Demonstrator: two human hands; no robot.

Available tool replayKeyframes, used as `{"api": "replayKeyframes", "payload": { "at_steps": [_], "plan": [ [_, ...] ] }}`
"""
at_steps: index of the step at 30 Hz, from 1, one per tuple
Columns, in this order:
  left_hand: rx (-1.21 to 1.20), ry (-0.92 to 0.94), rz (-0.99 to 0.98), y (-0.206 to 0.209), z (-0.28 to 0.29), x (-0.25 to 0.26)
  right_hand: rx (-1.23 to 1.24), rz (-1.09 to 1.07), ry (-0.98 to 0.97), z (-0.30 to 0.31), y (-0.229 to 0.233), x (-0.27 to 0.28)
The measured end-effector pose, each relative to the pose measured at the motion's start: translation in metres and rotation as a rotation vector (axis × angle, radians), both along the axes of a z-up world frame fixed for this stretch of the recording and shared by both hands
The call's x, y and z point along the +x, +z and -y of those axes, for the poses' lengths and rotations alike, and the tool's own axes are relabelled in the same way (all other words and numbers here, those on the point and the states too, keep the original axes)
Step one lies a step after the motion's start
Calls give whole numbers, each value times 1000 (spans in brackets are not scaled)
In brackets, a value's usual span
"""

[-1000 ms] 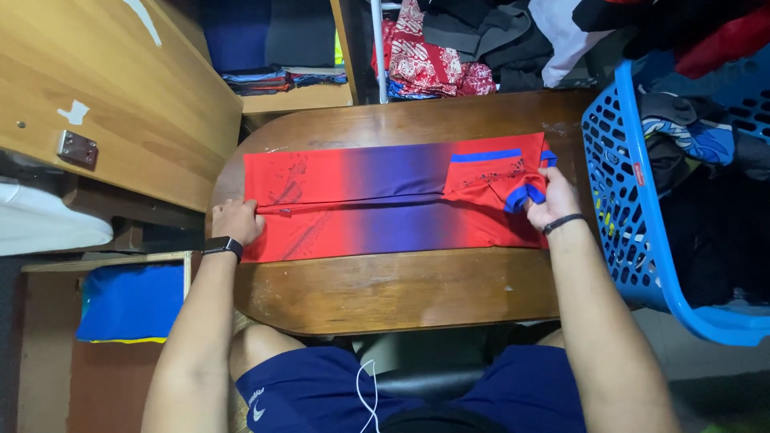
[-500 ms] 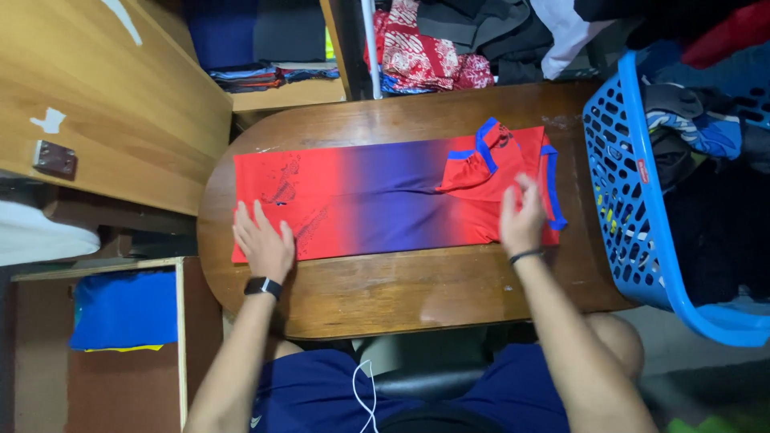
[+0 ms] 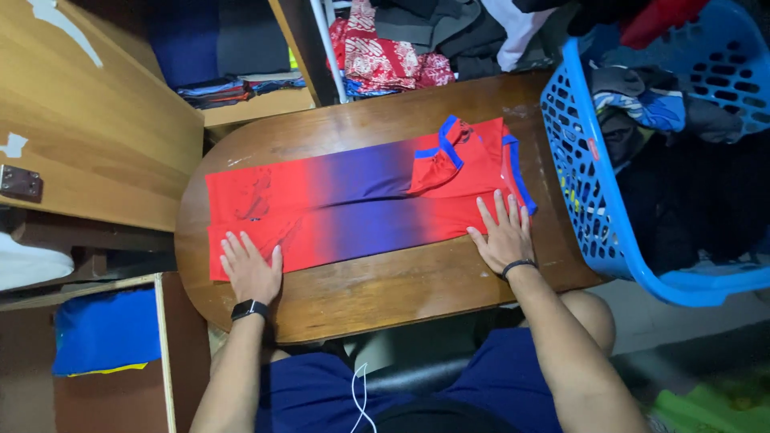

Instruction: The person folds a red and purple t-shirt and a black graphic t-shirt on a low wooden table, then places the folded shirts into an open drawer. The person handles the shirts one at a time, smoothing and folding them neatly before storing them.

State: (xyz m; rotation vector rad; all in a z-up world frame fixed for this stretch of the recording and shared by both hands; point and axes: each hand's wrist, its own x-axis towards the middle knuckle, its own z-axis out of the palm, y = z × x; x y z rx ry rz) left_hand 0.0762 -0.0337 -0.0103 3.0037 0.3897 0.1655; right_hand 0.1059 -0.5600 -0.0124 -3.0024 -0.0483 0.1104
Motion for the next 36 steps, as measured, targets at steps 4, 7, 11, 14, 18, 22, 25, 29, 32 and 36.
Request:
{"api": "replayKeyframes", "payload": {
  "at_steps": [4,7,11,14,18,22,25,29,32,36],
  "plan": [
    [-18,2,-76,5,-4,-20,-34,2,34,7,3,-15],
    [-20,4,-131,2,-11,-32,-47,1,52,8,9,-29],
    [17,-10,-227,1,-24,-44,-72,-41,88,20,-2,-55],
    [93,48,-356,-10,-29,-44,-11,346,146,51,-14,-64],
    [214,-122,-158,40,66,-27,-21,240,-114,82,-31,-70],
    [164,-578,307,13,172,15,232,114,-200,97,-53,-68],
    [143,-722,339,-11,247,42,333,59,-285,91,-41,-65],
    [169,-664,183,-21,309,69,421,-100,-405,94,-41,-56],
    [200,-618,184,-33,316,87,430,-145,-389,95,-41,-55],
    [109,-652,285,-28,303,102,533,-146,-417,85,4,-55]
  ]
}}
